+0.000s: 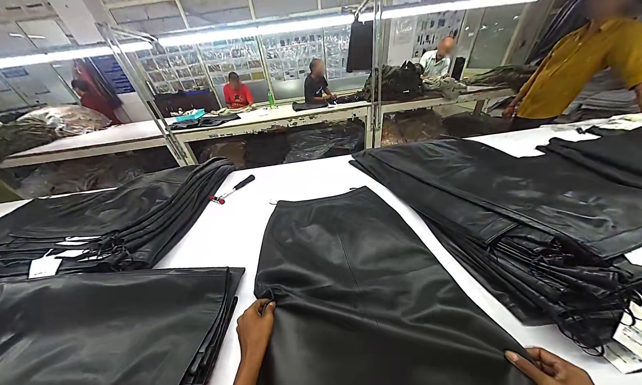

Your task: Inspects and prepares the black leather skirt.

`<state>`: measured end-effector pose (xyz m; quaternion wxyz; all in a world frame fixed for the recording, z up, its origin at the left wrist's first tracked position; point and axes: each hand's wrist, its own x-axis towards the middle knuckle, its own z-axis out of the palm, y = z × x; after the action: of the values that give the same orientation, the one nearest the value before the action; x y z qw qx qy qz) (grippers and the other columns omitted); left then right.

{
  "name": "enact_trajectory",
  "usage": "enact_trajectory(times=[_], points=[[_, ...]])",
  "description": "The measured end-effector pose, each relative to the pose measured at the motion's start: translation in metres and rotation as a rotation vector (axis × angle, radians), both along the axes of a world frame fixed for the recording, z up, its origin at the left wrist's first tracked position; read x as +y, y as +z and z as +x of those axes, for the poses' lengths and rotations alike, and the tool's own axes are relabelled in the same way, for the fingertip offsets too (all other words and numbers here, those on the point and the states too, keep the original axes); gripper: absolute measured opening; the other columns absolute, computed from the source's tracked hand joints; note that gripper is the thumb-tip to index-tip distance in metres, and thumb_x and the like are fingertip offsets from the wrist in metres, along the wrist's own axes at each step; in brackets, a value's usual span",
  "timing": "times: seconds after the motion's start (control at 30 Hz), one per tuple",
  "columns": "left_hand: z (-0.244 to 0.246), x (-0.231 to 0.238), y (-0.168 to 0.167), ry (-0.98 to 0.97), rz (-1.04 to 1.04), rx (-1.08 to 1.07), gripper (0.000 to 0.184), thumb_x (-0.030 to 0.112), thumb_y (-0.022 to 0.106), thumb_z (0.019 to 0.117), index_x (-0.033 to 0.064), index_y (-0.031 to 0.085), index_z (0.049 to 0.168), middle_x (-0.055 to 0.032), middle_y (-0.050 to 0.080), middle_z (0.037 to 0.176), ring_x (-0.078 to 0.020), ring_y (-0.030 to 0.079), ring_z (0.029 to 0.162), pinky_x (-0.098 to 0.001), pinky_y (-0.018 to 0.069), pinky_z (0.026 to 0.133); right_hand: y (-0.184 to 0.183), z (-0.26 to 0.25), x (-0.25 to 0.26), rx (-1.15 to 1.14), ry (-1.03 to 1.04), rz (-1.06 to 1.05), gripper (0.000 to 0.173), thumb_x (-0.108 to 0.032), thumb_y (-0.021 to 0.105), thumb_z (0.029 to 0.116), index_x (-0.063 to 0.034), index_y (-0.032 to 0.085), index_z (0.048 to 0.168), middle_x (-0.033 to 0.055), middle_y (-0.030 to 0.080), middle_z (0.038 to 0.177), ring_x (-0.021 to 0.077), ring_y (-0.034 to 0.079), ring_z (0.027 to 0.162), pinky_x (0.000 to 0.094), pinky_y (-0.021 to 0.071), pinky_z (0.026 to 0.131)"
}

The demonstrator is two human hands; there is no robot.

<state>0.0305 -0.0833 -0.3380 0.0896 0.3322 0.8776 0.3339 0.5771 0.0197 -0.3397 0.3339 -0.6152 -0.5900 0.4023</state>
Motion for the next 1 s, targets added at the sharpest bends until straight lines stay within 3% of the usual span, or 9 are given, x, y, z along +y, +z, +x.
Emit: enact_trajectory(times=[0.17,0.23,0.3,0.37,0.43,0.53,0.63,0.73,1.0], points=[[-0.038,0.014,0.01,0.125,-0.136,-0.004,0.034,0.03,0.057,0.1044,0.0036,0.073,0.118,-0.0248,0.071,0.115,-0.0455,0.063,0.118,-0.0665,0.0439,0.102,-0.003,-0.036,0.045,-0.116,0.102,0.0,0.027,-0.026,0.077,0.0885,-0.004,0.07,0.104,0.0058,0.068,0.074,0.015,0.062,0.063,0.0396,0.0531,0.064],[-0.044,-0.001,0.022,0.086,-0.304,0.016,0.039,0.032,0.054,0.1052,0.0001,0.072,0.12,-0.0293,0.067,0.123,-0.0492,0.06,0.123,-0.0689,0.0432,0.103,0.008,-0.026,0.048,-0.159,0.286,-0.148,0.028,-0.028,0.076,0.0906,-0.0033,0.068,0.103,0.0048,0.065,0.071,0.0146,0.061,0.061,0.0382,0.0518,0.063],[-0.043,-0.013,0.035,0.027,-0.466,0.047,0.04,0.03,0.054,0.104,-0.0032,0.07,0.119,-0.0324,0.065,0.124,-0.0514,0.059,0.124,-0.071,0.0437,0.101,0.023,-0.011,0.05,-0.19,0.484,-0.338,0.026,-0.029,0.075,0.0923,-0.0053,0.065,0.092,0.002,0.064,0.068,0.0125,0.062,0.06,0.033,0.0537,0.059],[-0.038,-0.013,0.043,-0.01,-0.571,0.079,0.041,0.024,0.052,0.1025,-0.0076,0.065,0.125,-0.0337,0.061,0.13,-0.0508,0.057,0.126,-0.0698,0.044,0.101,0.034,-0.003,0.059,-0.259,0.593,-0.474,0.03,-0.033,0.071,0.0965,-0.0045,0.068,0.088,0.0032,0.067,0.071,0.0138,0.066,0.063,0.0332,0.0566,0.062],[-0.037,0.0,0.041,-0.013,-0.57,0.122,0.047,0.027,0.043,0.1074,-0.0084,0.058,0.134,-0.0335,0.058,0.135,-0.049,0.056,0.129,-0.0667,0.0441,0.103,0.039,-0.014,0.076,-0.248,0.517,-0.465,0.036,-0.033,0.057,0.1049,0.0015,0.068,0.104,0.0113,0.07,0.086,0.0205,0.069,0.076,0.04,0.0582,0.074],[-0.044,0.029,0.028,0.034,-0.451,0.212,0.055,0.038,0.04,0.1103,-0.008,0.062,0.128,-0.0315,0.061,0.132,-0.0468,0.059,0.127,-0.0644,0.0455,0.103,0.04,-0.061,0.116,-0.049,0.272,-0.406,0.04,-0.029,0.04,0.112,0.0029,0.06,0.125,0.016,0.07,0.103,0.022,0.071,0.088,0.0385,0.0584,0.082],[-0.051,0.046,0.025,0.094,-0.43,0.254,0.053,0.042,0.046,0.1086,-0.0046,0.069,0.118,-0.0275,0.065,0.127,-0.0443,0.061,0.123,-0.0627,0.0486,0.098,0.027,-0.106,0.161,0.207,0.086,-0.418,0.037,-0.028,0.039,0.1123,0.0009,0.061,0.12,0.0129,0.07,0.096,0.0204,0.071,0.079,0.0368,0.0601,0.073],[-0.056,0.048,0.026,0.124,-0.415,0.24,0.048,0.042,0.054,0.1051,-0.0009,0.072,0.114,-0.0243,0.068,0.123,-0.0417,0.064,0.121,-0.0622,0.0497,0.096,0.019,-0.135,0.19,0.28,0.062,-0.427,0.037,-0.032,0.046,0.11,-0.0013,0.066,0.11,0.0095,0.072,0.085,0.017,0.07,0.069,0.0335,0.058,0.062],[-0.057,0.047,0.025,0.176,-0.343,0.193,0.041,0.041,0.058,0.1034,0.0051,0.075,0.109,-0.0212,0.072,0.114,-0.0418,0.067,0.113,-0.0638,0.0501,0.091,0.021,-0.137,0.209,0.337,0.16,-0.536,0.029,-0.031,0.054,0.1063,-0.0048,0.067,0.106,0.0078,0.073,0.083,0.015,0.071,0.07,0.03,0.0586,0.061]])
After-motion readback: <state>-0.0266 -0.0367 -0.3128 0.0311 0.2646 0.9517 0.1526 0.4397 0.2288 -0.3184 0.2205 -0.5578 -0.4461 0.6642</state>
